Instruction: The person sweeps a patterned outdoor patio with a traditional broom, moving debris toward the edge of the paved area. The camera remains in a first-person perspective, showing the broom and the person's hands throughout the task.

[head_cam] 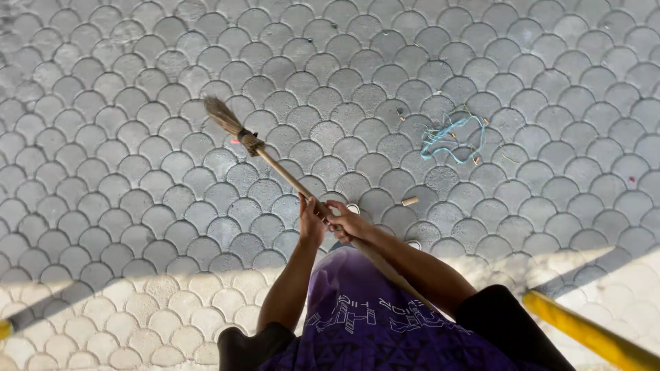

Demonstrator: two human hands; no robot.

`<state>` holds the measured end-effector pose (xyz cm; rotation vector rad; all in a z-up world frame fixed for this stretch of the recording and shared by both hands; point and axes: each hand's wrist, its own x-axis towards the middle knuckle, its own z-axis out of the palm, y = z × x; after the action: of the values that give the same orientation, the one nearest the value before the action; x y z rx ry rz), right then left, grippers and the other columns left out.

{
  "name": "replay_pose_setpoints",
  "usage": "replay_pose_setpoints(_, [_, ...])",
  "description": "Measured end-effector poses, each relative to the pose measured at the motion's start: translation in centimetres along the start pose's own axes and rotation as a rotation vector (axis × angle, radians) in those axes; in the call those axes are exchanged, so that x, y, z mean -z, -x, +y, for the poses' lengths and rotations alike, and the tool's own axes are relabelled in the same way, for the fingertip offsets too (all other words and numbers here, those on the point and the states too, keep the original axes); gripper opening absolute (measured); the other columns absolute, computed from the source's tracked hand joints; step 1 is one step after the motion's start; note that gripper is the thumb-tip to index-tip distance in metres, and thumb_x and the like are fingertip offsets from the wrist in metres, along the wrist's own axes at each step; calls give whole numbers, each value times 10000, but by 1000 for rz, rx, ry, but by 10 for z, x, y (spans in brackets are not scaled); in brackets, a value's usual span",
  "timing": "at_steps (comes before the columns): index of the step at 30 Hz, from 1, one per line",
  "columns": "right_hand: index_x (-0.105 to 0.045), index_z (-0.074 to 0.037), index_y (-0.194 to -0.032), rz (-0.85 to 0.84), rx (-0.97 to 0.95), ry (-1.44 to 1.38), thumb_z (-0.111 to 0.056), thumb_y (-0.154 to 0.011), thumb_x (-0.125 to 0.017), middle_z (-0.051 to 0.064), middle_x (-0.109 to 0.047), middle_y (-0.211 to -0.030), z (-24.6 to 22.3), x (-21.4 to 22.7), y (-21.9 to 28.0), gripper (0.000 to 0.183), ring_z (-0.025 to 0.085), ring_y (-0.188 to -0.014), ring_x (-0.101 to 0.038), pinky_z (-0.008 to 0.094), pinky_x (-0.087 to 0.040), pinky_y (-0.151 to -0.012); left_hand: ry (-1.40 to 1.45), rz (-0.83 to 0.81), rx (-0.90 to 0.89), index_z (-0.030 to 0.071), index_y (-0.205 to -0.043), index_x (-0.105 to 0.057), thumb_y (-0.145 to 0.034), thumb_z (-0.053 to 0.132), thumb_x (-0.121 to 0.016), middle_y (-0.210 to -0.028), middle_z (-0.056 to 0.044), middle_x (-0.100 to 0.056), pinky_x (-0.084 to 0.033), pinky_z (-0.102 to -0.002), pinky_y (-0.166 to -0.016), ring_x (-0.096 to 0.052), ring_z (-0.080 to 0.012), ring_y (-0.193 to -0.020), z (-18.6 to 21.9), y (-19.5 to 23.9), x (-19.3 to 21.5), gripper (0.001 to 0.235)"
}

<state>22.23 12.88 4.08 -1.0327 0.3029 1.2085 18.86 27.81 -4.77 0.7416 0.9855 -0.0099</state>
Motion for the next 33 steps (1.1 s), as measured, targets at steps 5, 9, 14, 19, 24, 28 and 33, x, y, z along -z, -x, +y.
replay_pose_setpoints(5, [-309,-223,-1550,296,81,-157,-147,-1035,-556,80,-537,-755,27,67,33,576,91,-477,-461,172,-314,-326,-382,-178,184,418,-1607,-165,-1040,418,-577,-1056,-192,-670,-576,-336,-592,-720,-304,-823,-88,-35,-42,701])
replay_pose_setpoints(9, [-311,-203,-1543,642,136,-370,-137,-1021,-565,126,-547,-774,47,116,114,584,100,-514,-440,157,-299,-340,-513,-449,408,405,-1611,-165,-1043,369,-586,-894,-163,-636,-589,-347,-522,-698,-311,-658,-157,7,-113,708])
replay_pose_setpoints(14, [-344,-274,-1508,587,111,-360,-162,-1034,-529,50,-486,-755,12,75,162,521,64,-493,-390,167,-289,-330,-610,-556,380,331,-1626,-152,-1011,373,-652,-817,-191,-698,-569,-321,-469,-703,-285,-582,-127,38,-124,793])
replay_pose_setpoints(19, [-386,-275,-1453,433,131,-292,-153,-1029,-533,71,-470,-768,-36,47,140,465,79,-495,-379,175,-263,-320,-545,-434,258,266,-1624,-195,-994,309,-649,-835,-165,-640,-534,-245,-436,-653,-235,-560,-26,68,-141,778])
replay_pose_setpoints(24, [-345,-127,-1500,193,158,-180,-87,-998,-588,86,-495,-773,-68,45,35,559,87,-495,-421,236,-360,-293,-457,-104,64,433,-1589,-272,-1018,411,-641,-1000,-148,-596,-544,-269,-542,-621,-220,-721,-2,-34,-103,680])
replay_pose_setpoints(28, [-355,-100,-1494,139,145,-133,-109,-1039,-553,92,-522,-748,-67,82,-7,496,90,-428,-383,215,-307,-268,-379,0,28,361,-1584,-291,-989,378,-703,-1015,-175,-588,-607,-302,-540,-652,-262,-648,-32,-95,-104,724])
replay_pose_setpoints(33, [-377,-62,-1464,408,82,-367,-112,-1032,-477,21,-453,-734,-77,151,110,447,-20,-469,-397,111,-312,-292,-886,-329,295,247,-1600,-270,-942,236,-649,-1054,-165,-707,-556,-251,-428,-703,-209,-683,-139,-49,-208,760])
